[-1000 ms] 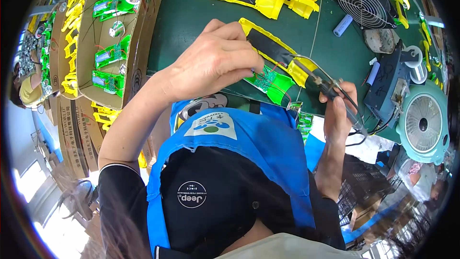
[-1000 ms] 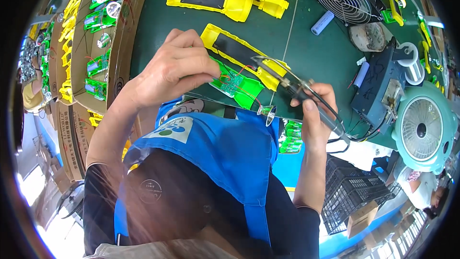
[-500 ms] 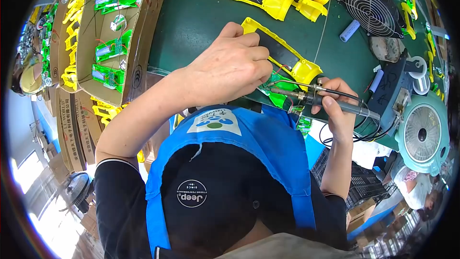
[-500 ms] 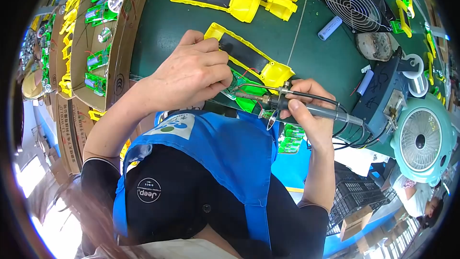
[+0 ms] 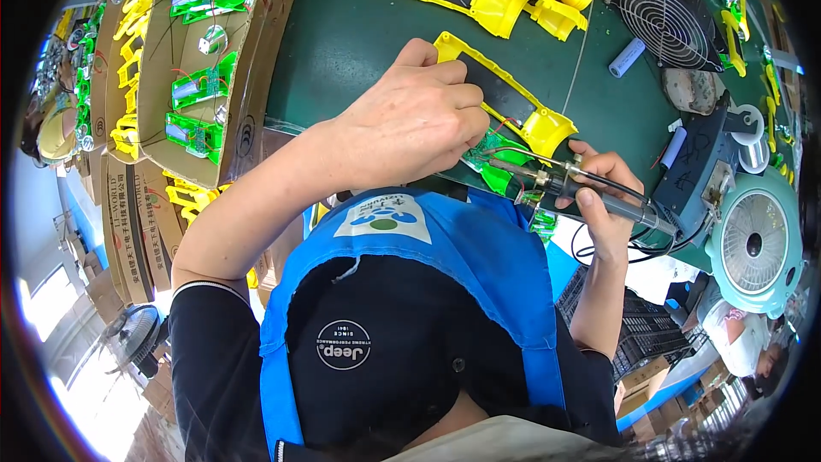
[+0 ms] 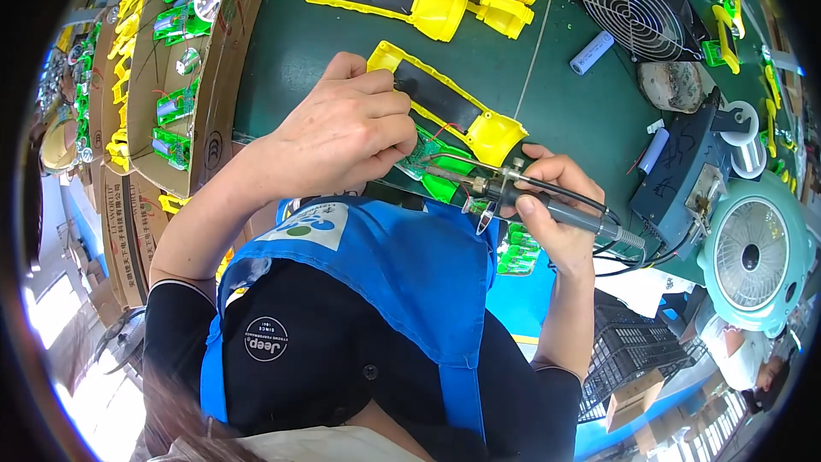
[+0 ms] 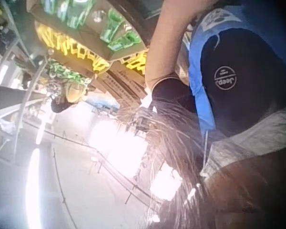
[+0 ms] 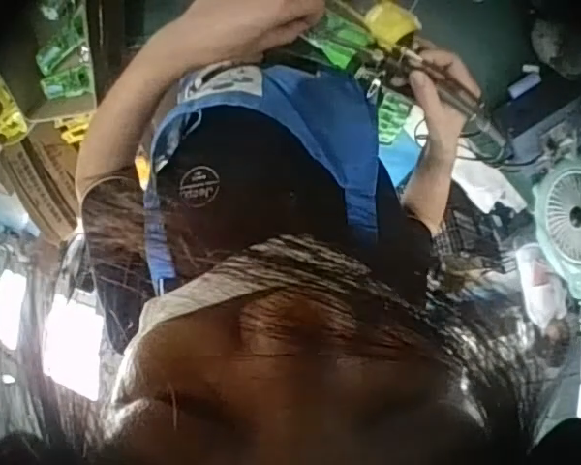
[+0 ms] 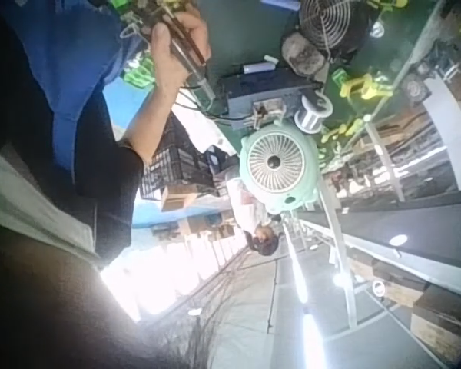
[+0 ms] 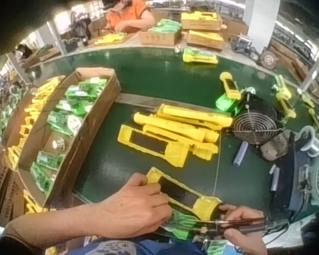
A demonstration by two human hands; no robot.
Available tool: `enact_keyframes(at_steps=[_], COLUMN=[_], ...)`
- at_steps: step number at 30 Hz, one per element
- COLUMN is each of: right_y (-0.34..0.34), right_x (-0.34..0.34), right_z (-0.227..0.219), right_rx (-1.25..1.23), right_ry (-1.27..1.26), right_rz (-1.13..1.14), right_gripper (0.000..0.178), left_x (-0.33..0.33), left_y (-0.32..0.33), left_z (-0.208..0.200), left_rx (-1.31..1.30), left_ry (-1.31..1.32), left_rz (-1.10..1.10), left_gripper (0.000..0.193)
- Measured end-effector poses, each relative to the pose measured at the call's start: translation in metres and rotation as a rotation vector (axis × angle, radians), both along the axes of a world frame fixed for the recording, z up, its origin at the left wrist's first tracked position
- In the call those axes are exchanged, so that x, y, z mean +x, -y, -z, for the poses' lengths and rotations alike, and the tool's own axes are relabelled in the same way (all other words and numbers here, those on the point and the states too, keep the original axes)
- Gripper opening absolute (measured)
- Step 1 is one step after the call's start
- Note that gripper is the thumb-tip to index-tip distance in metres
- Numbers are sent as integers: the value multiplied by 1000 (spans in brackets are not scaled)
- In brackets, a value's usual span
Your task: Soldering internal wiring and components into plastic flashlight housings on a production line.
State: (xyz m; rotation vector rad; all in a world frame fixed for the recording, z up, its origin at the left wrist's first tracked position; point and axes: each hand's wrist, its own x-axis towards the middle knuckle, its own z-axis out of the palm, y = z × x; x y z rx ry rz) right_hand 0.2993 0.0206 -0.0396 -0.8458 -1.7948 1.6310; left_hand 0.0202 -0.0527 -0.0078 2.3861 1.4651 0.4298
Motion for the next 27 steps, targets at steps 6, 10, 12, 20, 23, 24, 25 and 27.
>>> enact_keyframes(at_steps=[6, 10, 12, 20, 23, 24, 25, 27], right_y=[6, 6, 6, 7, 10, 11, 7, 5], right_x=[6, 4, 4, 7, 10, 8, 7, -10], right_z=[5, 6, 5, 8, 5, 2, 3, -4], right_rx=[-124, -124, -113, -149, -90, -60, 35, 116], right_ry=[-144, -135, -114, -208, -274, -287, -288, -325], right_rz=[135, 137, 119, 185, 281, 336, 307, 305], right_gripper=[33, 33, 33, 35, 39, 41, 46, 46], left_x=[1, 1, 1, -1, -14, -17, -20, -17], left_y=[0, 0, 0, -1, -4, -6, -9, -27], left_z=[1, 3, 3, -1, -10, -12, -13, -15], left_rx=[19, 22, 21, -32, 15, 84, 138, 169], left_ry=[18, 48, 51, 87, 185, 253, 211, 137], left_rz=[-3, -14, -15, -4, -3, -32, -110, -182], left_gripper=[11, 12, 12, 11, 9, 9, 13, 20])
